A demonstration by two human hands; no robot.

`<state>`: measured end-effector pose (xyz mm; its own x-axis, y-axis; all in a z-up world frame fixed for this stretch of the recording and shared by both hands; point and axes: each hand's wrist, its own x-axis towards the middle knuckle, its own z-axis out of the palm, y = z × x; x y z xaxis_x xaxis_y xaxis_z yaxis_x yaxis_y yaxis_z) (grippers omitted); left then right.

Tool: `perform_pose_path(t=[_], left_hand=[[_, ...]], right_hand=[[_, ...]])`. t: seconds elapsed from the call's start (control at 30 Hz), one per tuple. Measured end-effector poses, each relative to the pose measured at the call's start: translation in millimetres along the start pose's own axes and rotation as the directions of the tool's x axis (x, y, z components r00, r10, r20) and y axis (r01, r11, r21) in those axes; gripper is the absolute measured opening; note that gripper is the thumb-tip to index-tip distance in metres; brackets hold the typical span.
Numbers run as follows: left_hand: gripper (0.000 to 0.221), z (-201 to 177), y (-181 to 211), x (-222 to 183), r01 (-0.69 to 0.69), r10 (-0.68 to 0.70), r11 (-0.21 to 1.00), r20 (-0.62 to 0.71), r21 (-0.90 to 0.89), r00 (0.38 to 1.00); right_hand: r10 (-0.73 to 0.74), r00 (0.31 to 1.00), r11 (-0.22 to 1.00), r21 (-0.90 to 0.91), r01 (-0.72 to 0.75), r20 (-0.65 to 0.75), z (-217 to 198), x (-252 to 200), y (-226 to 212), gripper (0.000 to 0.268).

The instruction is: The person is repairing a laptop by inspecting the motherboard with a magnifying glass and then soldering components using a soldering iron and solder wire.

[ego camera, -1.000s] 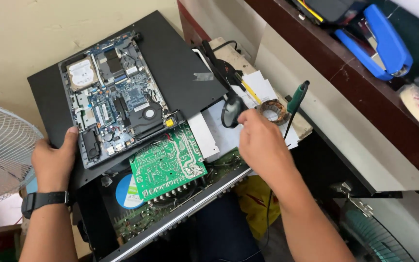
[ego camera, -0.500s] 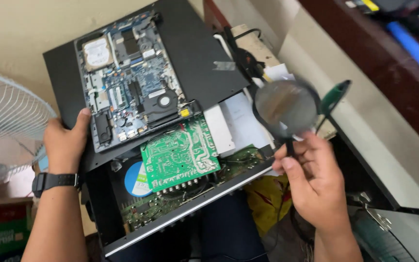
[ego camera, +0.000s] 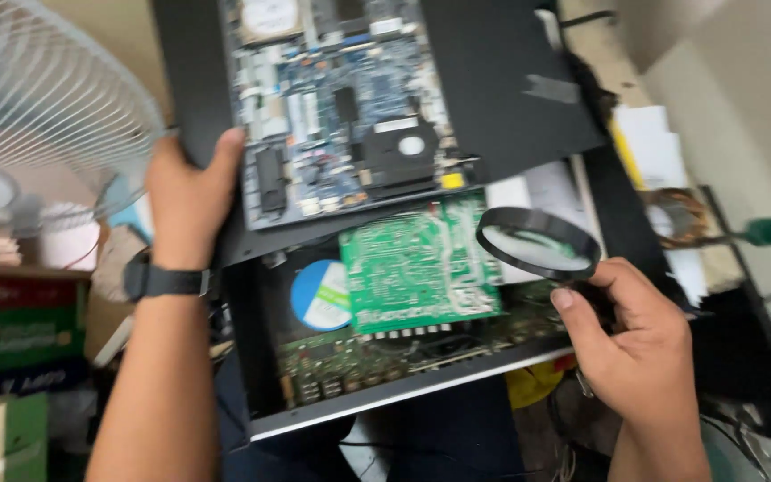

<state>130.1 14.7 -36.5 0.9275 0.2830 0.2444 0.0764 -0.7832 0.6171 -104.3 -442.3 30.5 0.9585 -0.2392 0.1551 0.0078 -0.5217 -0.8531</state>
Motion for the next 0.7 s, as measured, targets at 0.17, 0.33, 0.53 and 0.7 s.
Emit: perform_pose_path(t=[0.17, 0.33, 0.53, 0.7], left_hand=[[0.070, 1, 8, -4, -0.019, 0.016, 0.998, -0.041, -0.067, 0.999], [0.066, -9, 27, -11, 0.015, -0.020, 0.982, -0.022, -0.189, 1.000], [0.069, -1, 25, -7, 0.041, -0.052, 0.967, -0.039, -0.252, 0.998], [0.078, -3, 27, -5, 0.107, -0.094, 0.969, 0.069, -0.222, 0.993]], right_hand=[[-0.133, 0.990, 0.990, -0.044, 0.135, 0.052, 34, 9, -27, 0.011], [-0.157, 0.982, 0.982, -0.084, 0.166, 0.109, 57, 7, -40, 0.008], [-0.157, 0.980, 0.979, -0.113, 0.171, 0.122, 70, -4, -49, 0.008], [-0.076, 0.995, 0.991, -0.105, 0.083, 0.072, 69, -13, -59, 0.011]])
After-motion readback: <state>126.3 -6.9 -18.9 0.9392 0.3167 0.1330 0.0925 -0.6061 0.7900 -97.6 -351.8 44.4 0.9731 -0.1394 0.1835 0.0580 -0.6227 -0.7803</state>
